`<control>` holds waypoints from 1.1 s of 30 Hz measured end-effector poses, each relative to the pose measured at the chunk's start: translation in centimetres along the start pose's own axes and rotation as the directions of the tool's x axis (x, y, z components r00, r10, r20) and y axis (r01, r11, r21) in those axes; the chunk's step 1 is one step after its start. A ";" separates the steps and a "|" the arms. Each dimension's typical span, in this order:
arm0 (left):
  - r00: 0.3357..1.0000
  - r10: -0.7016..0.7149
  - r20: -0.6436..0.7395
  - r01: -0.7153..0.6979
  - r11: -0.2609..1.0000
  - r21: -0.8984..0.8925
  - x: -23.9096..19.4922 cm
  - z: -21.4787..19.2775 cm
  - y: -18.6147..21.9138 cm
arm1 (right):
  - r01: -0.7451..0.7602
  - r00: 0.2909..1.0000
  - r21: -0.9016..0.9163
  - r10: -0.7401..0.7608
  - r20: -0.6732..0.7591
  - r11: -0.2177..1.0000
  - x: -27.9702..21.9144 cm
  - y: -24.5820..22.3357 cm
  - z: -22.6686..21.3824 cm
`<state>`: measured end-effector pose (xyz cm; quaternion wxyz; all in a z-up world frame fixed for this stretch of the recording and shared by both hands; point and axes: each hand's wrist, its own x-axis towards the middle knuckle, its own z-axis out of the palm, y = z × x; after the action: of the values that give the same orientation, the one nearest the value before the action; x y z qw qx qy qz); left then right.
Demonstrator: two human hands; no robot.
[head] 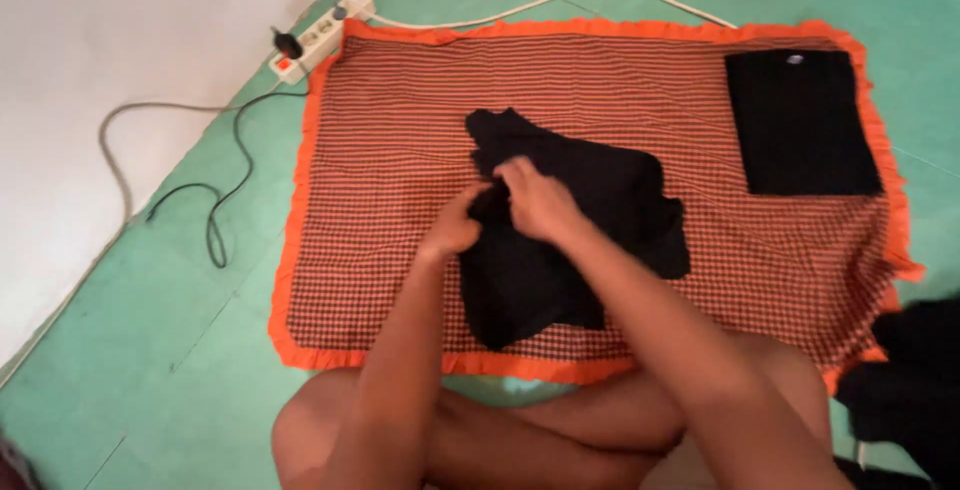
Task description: The person sits cross-legged on a patterned mat and folds a black t-shirt by hand. They smooth the fabric, fold the sleeves inward, and fold the shirt into a compact rectangle.
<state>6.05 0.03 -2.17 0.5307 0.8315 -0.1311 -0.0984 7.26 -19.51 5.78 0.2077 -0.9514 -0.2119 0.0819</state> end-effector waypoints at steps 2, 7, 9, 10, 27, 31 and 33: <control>0.993 0.118 -0.002 -0.118 0.992 -0.046 -0.2 0.3 -0.5 | 0.069 0.990 -0.071 -0.059 0.132 0.995 1.1 -2.2 -3.7; 0.970 0.241 -0.030 -0.242 0.964 -0.113 -1.0 -0.7 2.8 | 0.303 0.894 -0.295 -0.163 0.418 0.906 4.9 -1.5 -4.6; 0.995 0.100 -0.001 -0.096 0.955 -0.280 -1.2 -2.1 4.3 | 0.294 0.847 -0.271 -0.119 0.518 0.917 7.1 0.6 -2.6; 0.995 0.097 -0.006 -0.095 0.956 -0.277 -0.9 -2.0 3.2 | 0.300 0.846 -0.269 -0.125 0.519 0.915 8.3 1.9 -1.5; 0.796 -0.586 -0.150 0.597 0.722 0.351 -4.0 -1.0 0.6 | 0.237 0.913 -0.123 -0.177 0.367 0.964 9.1 0.8 0.2; 0.641 -0.748 -0.170 0.731 0.529 0.431 -6.8 -2.4 7.7 | 0.297 0.900 -0.242 -0.186 0.394 0.924 8.9 0.1 1.1; 0.561 -0.825 0.058 0.809 0.562 0.172 -7.8 -3.6 11.7 | 0.242 0.925 -0.275 -0.136 0.354 0.930 9.0 0.2 1.8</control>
<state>-1.61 0.91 10.18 0.3611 0.8206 0.2288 -0.3794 15.00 -15.07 3.42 0.0225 -0.9199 -0.3456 0.1840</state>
